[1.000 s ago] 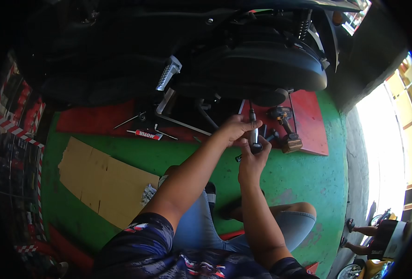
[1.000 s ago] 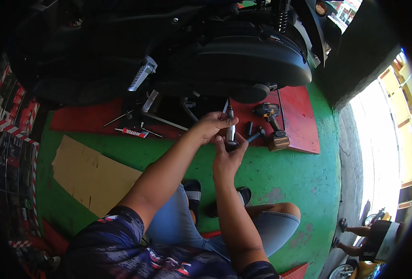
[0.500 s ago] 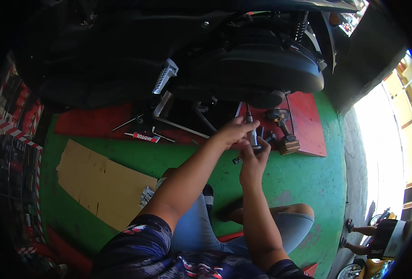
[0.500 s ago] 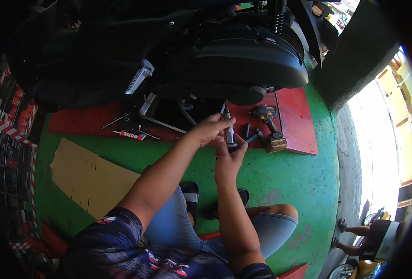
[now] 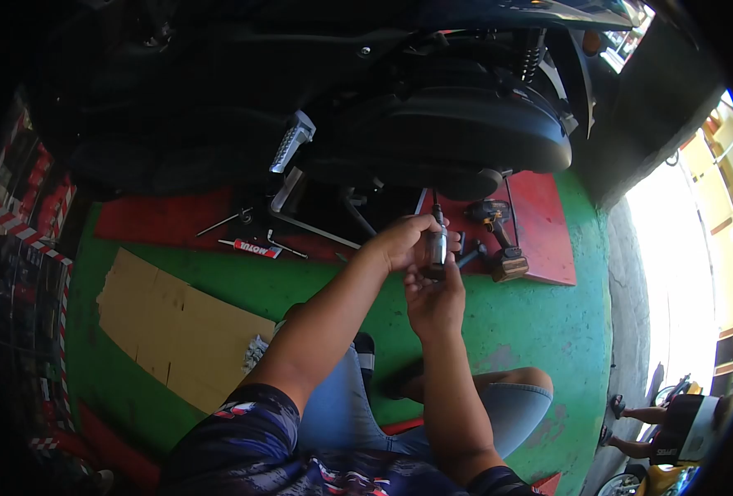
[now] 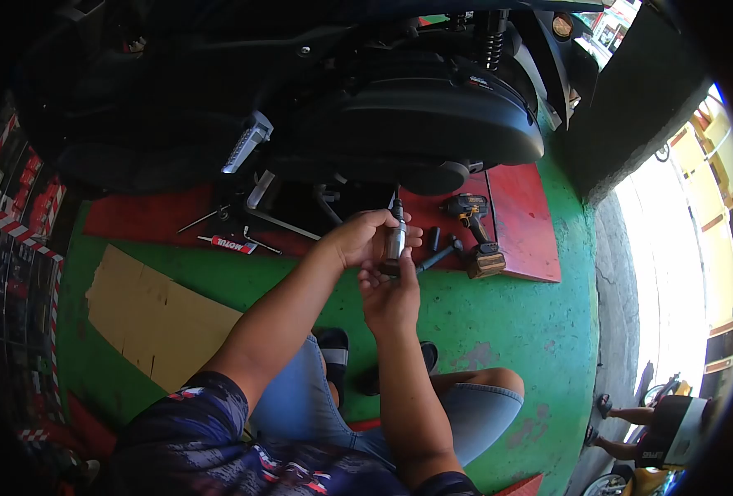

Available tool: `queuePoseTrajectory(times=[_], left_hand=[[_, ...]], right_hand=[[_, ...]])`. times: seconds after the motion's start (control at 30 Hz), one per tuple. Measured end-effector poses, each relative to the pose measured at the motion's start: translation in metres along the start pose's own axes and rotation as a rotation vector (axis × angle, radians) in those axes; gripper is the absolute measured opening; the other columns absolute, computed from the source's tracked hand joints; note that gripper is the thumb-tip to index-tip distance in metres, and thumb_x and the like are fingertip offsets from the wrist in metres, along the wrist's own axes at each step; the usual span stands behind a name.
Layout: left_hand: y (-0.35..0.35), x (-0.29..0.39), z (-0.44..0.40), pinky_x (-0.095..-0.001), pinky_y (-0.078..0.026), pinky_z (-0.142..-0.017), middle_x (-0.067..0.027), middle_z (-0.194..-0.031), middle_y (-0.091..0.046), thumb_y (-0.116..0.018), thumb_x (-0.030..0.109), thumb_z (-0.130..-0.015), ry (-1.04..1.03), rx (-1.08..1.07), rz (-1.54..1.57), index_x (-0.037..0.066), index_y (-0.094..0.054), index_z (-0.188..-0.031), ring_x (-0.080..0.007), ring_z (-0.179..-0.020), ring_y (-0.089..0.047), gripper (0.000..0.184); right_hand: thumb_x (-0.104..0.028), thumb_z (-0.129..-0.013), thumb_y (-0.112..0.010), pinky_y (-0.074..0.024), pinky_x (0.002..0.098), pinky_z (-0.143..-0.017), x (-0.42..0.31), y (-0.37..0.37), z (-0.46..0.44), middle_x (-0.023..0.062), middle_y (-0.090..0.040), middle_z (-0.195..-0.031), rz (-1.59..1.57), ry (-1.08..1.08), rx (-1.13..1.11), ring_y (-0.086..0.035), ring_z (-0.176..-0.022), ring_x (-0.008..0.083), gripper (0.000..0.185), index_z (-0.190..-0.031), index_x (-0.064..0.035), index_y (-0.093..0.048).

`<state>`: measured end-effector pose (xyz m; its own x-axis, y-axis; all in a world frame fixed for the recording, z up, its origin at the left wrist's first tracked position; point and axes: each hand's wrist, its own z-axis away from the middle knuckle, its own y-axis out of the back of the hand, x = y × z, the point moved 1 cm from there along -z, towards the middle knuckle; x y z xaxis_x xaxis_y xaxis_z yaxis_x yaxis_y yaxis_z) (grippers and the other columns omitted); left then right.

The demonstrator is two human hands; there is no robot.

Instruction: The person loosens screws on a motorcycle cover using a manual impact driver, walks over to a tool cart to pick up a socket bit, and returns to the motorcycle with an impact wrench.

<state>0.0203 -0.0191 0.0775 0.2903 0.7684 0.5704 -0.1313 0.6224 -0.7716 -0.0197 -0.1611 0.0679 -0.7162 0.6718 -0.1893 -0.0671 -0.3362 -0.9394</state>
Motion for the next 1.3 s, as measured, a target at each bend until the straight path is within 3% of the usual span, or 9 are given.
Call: queuePoseTrajectory(times=[0.07,0.3,0.37,0.5,0.8,0.9,0.97,1.1,1.3], left_hand=[[0.007,-0.009,-0.009,-0.0374,-0.062,-0.074,-0.0105,-0.098,-0.07,-0.074,0.023,-0.092,-0.018,0.123,-0.182,0.005,-0.059,-0.108,-0.0219,-0.086,-0.071,0.029],[0.017,-0.013,-0.015,-0.0342,-0.061,-0.072,-0.009,-0.097,-0.07,-0.083,0.021,-0.085,0.009,0.187,-0.301,0.005,-0.061,-0.109,-0.02,-0.085,-0.071,0.036],[0.014,-0.01,-0.011,-0.0363,-0.061,-0.075,-0.0103,-0.099,-0.07,-0.081,0.019,-0.087,0.024,0.13,-0.198,0.005,-0.06,-0.112,-0.0218,-0.088,-0.071,0.035],[0.01,-0.005,-0.007,-0.0441,-0.062,-0.082,-0.014,-0.103,-0.07,-0.077,0.016,-0.09,0.005,-0.035,-0.027,0.005,-0.057,-0.115,-0.0271,-0.095,-0.072,0.034],[0.006,-0.009,-0.013,-0.042,-0.061,-0.084,-0.0099,-0.102,-0.07,-0.079,0.024,-0.089,0.004,0.129,-0.284,0.005,-0.057,-0.115,-0.0219,-0.091,-0.071,0.039],[0.007,-0.008,-0.01,-0.0445,-0.06,-0.088,-0.0124,-0.106,-0.07,-0.077,0.02,-0.091,0.005,0.016,-0.139,0.004,-0.056,-0.121,-0.0255,-0.096,-0.071,0.04],[0.006,-0.006,-0.008,-0.046,-0.059,-0.09,-0.0141,-0.108,-0.07,-0.075,0.019,-0.092,0.016,-0.005,-0.066,0.003,-0.056,-0.124,-0.0276,-0.099,-0.071,0.041],[0.007,-0.007,-0.015,-0.0461,-0.059,-0.089,-0.0156,-0.11,-0.07,-0.074,0.018,-0.092,0.007,-0.031,-0.019,0.004,-0.058,-0.118,-0.0279,-0.102,-0.071,0.034],[0.014,-0.016,-0.029,-0.0361,-0.062,-0.073,-0.0118,-0.101,-0.07,-0.079,0.023,-0.089,-0.074,0.205,-0.406,0.004,-0.057,-0.111,-0.0217,-0.09,-0.071,0.037]], right_hand=[[-0.035,-0.097,-0.067,-0.0555,0.028,-0.074,0.007,0.006,0.001,0.0144,-0.065,-0.098,0.828,0.346,0.307,-0.065,-0.086,0.0216,0.044,-0.12,-0.0011,-0.051],[-0.038,-0.099,-0.065,-0.0549,0.0252,-0.073,0.012,0.012,0.003,0.0147,-0.065,-0.103,0.959,0.725,0.275,-0.066,-0.085,0.0222,0.047,-0.125,-0.0032,-0.048],[-0.044,-0.102,-0.056,-0.0577,0.0269,-0.073,0.009,-0.005,0.01,0.0164,-0.065,-0.107,-0.021,0.328,0.274,-0.067,-0.084,0.024,0.052,-0.126,0.0005,-0.048],[-0.051,-0.103,-0.048,-0.0602,0.0286,-0.072,0.001,0.009,0.004,0.0172,-0.065,-0.107,-0.165,-0.048,-0.1,-0.067,-0.085,0.0247,0.059,-0.127,0.0027,-0.046],[-0.025,-0.1,-0.063,-0.0501,0.0276,-0.076,0.011,0.009,0.003,0.0126,-0.062,-0.104,1.36,0.874,0.235,-0.062,-0.088,0.0134,0.045,-0.129,0.0032,-0.044],[-0.031,-0.101,-0.059,-0.0524,0.0308,-0.082,0.005,0.011,0.005,0.0138,-0.062,-0.11,0.965,0.837,0.227,-0.063,-0.089,0.0186,0.047,-0.13,0.0022,-0.045],[-0.036,-0.103,-0.053,-0.0555,0.0303,-0.079,0.0,-0.008,0.009,0.0152,-0.063,-0.107,-0.118,0.167,0.273,-0.064,-0.086,0.0224,0.045,-0.127,0.0012,-0.048],[-0.039,-0.104,-0.047,-0.0579,0.0293,-0.075,-0.01,0.013,-0.004,0.0156,-0.065,-0.102,-0.171,0.026,0.025,-0.065,-0.084,0.0232,0.045,-0.125,0.0008,-0.05],[-0.036,-0.101,-0.059,-0.055,0.0282,-0.069,-0.008,0.005,0.0,0.0118,-0.066,-0.099,1.194,0.622,0.292,-0.065,-0.084,0.0193,0.039,-0.118,-0.0016,-0.053]])
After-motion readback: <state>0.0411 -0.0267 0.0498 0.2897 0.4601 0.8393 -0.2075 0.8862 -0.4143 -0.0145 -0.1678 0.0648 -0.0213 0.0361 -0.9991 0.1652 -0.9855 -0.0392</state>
